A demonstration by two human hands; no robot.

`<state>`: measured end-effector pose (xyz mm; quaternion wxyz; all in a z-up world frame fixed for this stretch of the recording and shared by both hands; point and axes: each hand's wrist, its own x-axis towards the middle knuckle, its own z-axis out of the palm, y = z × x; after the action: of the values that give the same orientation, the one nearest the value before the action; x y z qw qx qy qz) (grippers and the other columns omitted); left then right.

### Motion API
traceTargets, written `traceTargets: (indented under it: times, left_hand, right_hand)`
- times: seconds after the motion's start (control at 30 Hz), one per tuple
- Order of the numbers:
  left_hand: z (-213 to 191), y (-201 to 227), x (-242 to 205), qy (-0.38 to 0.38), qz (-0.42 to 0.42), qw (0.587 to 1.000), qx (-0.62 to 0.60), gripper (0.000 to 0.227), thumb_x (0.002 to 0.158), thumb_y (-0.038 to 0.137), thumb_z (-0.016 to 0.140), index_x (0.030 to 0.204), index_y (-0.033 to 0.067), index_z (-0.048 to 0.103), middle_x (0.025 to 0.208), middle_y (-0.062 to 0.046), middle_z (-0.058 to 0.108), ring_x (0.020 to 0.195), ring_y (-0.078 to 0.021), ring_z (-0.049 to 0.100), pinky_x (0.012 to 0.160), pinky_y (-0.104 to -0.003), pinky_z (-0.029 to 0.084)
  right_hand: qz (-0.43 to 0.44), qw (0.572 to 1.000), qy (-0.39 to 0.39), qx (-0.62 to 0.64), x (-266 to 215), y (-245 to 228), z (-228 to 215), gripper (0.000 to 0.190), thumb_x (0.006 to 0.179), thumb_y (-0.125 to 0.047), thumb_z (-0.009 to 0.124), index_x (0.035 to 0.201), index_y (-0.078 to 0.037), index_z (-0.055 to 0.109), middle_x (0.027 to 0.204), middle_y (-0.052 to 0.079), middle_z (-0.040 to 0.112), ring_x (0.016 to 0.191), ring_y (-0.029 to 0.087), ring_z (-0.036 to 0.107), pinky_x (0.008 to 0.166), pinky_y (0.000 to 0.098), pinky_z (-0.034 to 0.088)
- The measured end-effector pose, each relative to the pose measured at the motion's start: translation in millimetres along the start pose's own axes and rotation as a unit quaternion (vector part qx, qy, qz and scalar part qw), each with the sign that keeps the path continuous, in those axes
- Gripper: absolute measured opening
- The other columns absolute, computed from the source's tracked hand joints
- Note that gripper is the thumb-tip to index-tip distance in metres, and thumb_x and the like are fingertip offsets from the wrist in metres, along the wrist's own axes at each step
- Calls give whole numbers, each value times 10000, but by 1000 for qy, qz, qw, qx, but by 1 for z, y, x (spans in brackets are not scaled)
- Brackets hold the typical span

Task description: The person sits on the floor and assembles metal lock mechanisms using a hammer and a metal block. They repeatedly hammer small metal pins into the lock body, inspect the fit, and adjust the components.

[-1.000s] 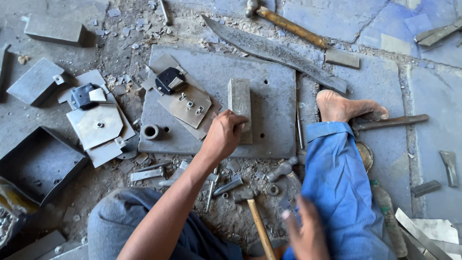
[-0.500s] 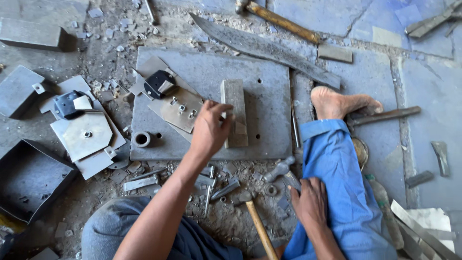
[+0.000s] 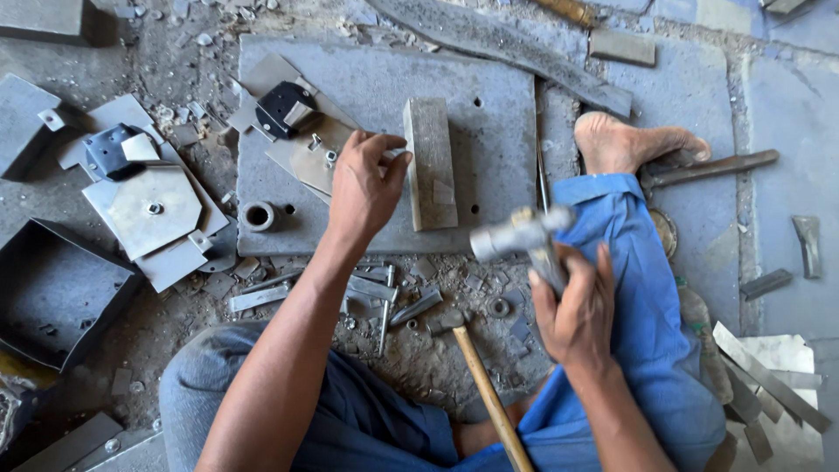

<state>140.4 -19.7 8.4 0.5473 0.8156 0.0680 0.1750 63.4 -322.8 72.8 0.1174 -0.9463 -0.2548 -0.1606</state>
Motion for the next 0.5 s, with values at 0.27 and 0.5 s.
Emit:
traceTargets:
  times: [0.27,0.5]
  left_hand:
    - [-8,-10,7,28,-58,997,-44,185,952,131,686,1034,-22,748,960,-155,697,790,-208,744,687,-350,619]
    - [-14,-15,11,92,-40,995,-14,163,943,102,711,995,-44,761,906,-180,737,803,-230,731,740,-371,572]
  right_hand:
    - [0,992,40,116,61,-38,1,606,1067,-126,681,1580,-11,381,1230,271,684,1095,376,719,900,437,599]
    - [46,986,-63,151,87,-46,2,588,988,-99,705,1529,-46,481,1263,268,697,1035,361,734,795,420,609]
